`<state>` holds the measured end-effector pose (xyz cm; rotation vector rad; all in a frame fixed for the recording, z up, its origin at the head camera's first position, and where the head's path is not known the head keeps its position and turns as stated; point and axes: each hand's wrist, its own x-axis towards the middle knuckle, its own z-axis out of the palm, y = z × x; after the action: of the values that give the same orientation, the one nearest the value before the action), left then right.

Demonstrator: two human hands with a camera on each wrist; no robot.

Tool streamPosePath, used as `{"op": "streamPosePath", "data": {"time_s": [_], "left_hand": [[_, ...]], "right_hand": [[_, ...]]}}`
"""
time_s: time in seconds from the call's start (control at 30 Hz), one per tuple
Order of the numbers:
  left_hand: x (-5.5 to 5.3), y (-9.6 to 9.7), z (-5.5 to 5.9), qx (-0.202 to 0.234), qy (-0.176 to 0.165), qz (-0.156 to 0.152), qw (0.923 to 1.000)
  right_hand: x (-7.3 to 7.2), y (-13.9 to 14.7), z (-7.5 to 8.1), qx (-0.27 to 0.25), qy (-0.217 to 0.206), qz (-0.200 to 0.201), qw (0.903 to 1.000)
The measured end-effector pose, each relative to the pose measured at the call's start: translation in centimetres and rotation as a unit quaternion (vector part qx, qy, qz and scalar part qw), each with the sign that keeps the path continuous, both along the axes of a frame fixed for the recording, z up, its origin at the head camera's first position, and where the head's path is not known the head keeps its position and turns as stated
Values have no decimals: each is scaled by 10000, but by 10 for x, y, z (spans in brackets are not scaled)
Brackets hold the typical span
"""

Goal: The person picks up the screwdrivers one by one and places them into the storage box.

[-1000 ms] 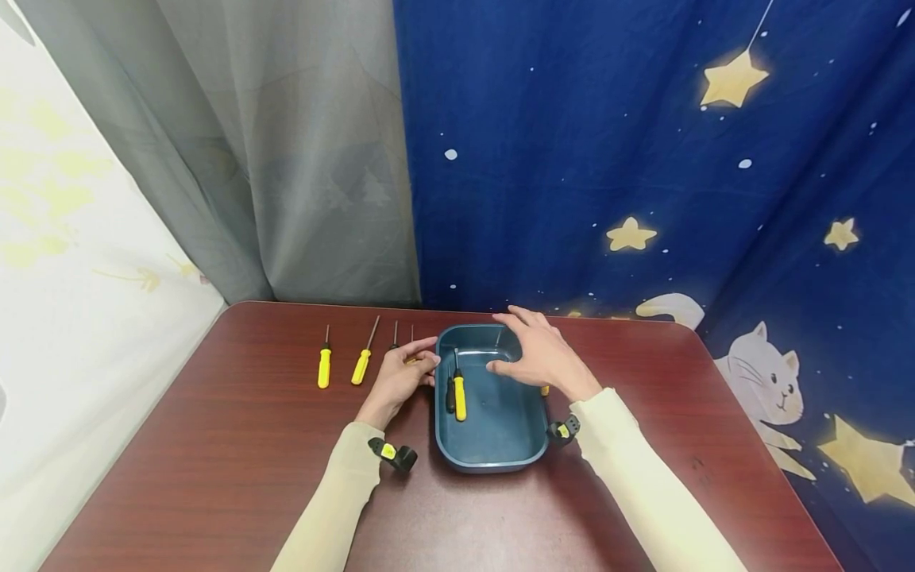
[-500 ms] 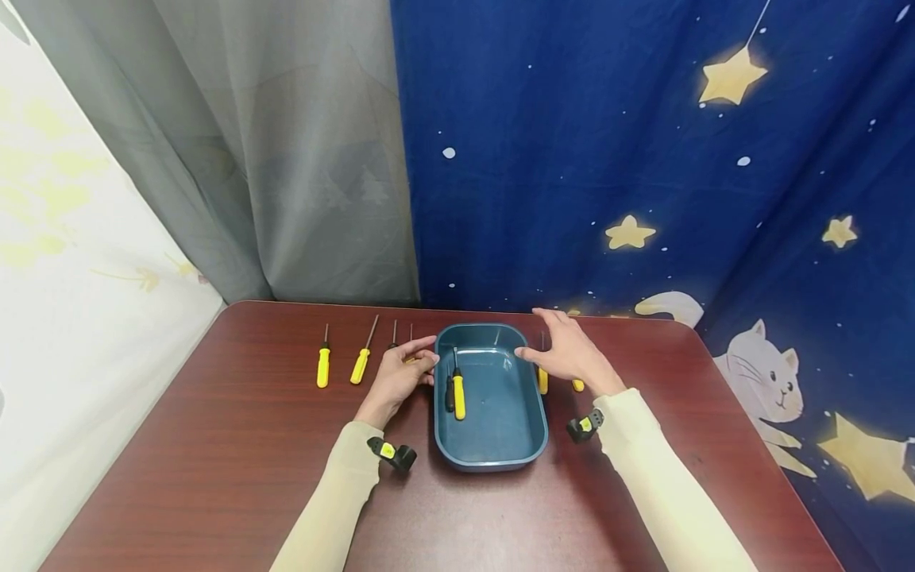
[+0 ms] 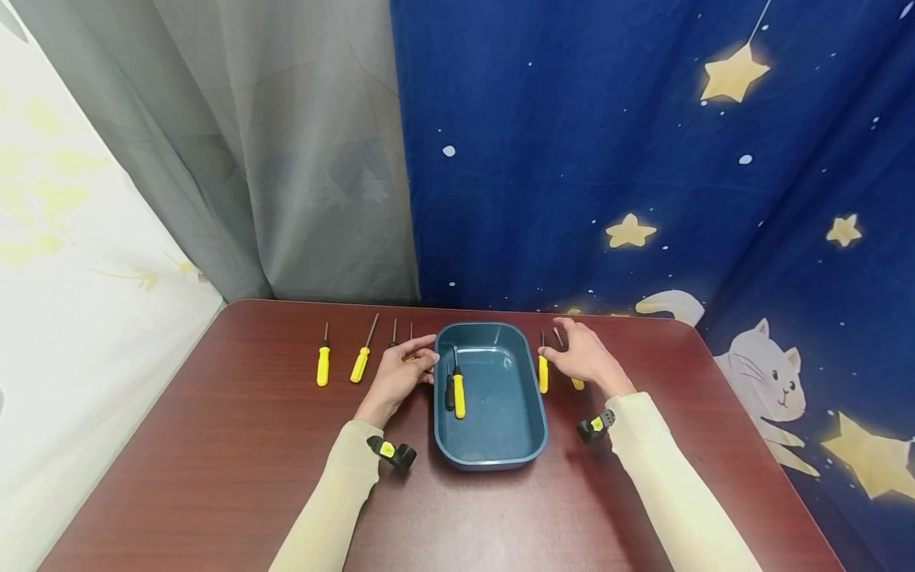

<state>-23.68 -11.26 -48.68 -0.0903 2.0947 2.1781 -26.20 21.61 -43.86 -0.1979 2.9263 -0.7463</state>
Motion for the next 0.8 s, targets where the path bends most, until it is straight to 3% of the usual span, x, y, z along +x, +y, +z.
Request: {"op": "streamPosePath", "data": {"time_s": [0.27, 0.8], "left_hand": [[0, 0, 1, 33, -11, 3, 10000], [0, -2, -3, -66, 19, -46, 10000]], "right_hand": [[-3, 9, -12, 141, 48, -137, 9998], [-8, 12, -28, 350, -264, -786, 9959]]}}
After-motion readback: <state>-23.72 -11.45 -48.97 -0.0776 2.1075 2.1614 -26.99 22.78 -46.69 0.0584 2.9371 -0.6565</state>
